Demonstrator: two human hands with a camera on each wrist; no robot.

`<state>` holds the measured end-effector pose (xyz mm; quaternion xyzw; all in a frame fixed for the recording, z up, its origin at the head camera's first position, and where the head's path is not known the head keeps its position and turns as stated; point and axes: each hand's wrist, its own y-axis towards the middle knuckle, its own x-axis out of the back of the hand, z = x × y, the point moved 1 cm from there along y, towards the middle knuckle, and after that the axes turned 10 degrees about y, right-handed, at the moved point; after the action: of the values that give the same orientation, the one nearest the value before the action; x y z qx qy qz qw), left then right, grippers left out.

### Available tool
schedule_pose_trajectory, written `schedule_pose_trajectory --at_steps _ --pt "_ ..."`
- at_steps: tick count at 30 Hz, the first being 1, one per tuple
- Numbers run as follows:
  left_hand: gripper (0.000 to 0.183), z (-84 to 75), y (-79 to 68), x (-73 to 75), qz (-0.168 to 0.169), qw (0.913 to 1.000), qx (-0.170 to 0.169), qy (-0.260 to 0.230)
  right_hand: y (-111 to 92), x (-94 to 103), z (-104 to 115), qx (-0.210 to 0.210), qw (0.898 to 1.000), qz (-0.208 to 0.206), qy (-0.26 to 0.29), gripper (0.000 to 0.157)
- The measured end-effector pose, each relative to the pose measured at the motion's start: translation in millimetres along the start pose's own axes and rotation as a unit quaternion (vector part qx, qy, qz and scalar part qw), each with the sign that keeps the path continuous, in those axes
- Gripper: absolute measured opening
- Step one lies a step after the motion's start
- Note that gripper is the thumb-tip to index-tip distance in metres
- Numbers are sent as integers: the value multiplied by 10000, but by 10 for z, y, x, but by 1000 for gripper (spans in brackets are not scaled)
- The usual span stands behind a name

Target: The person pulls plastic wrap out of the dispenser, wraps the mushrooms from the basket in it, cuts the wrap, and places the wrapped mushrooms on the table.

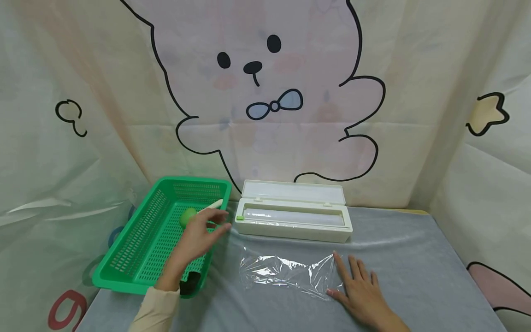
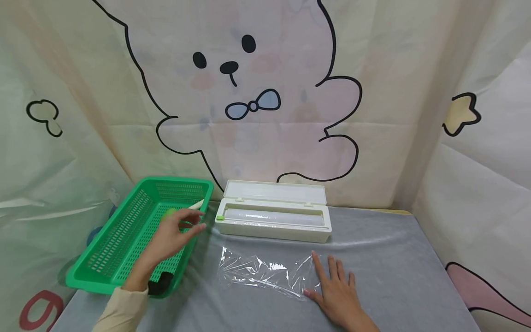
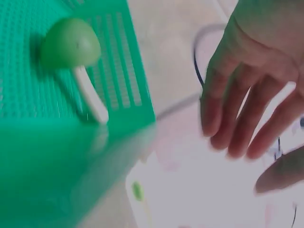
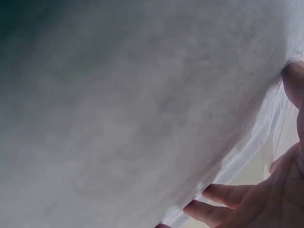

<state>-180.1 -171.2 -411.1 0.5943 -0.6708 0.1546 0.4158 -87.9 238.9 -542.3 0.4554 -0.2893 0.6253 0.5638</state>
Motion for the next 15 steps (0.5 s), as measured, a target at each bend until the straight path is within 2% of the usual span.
schedule_pose_trajectory --at_steps 3,7,11,15 --pt "37 238 146 209 -507 9968 570 -244 -6 5 -11 -2 10000 -19 29 95" --pt "51 615 260 327 -782 9869 1366 -368 -12 7 -22 9 10000 -50 12 94" --pt "71 956 286 281 -574 9770 2043 -226 -10 3 -22 -14 10000 -38 48 95" --pt "87 1212 266 163 7 9656 2600 60 -5 0 -13 -29 9999 -8 112 95"
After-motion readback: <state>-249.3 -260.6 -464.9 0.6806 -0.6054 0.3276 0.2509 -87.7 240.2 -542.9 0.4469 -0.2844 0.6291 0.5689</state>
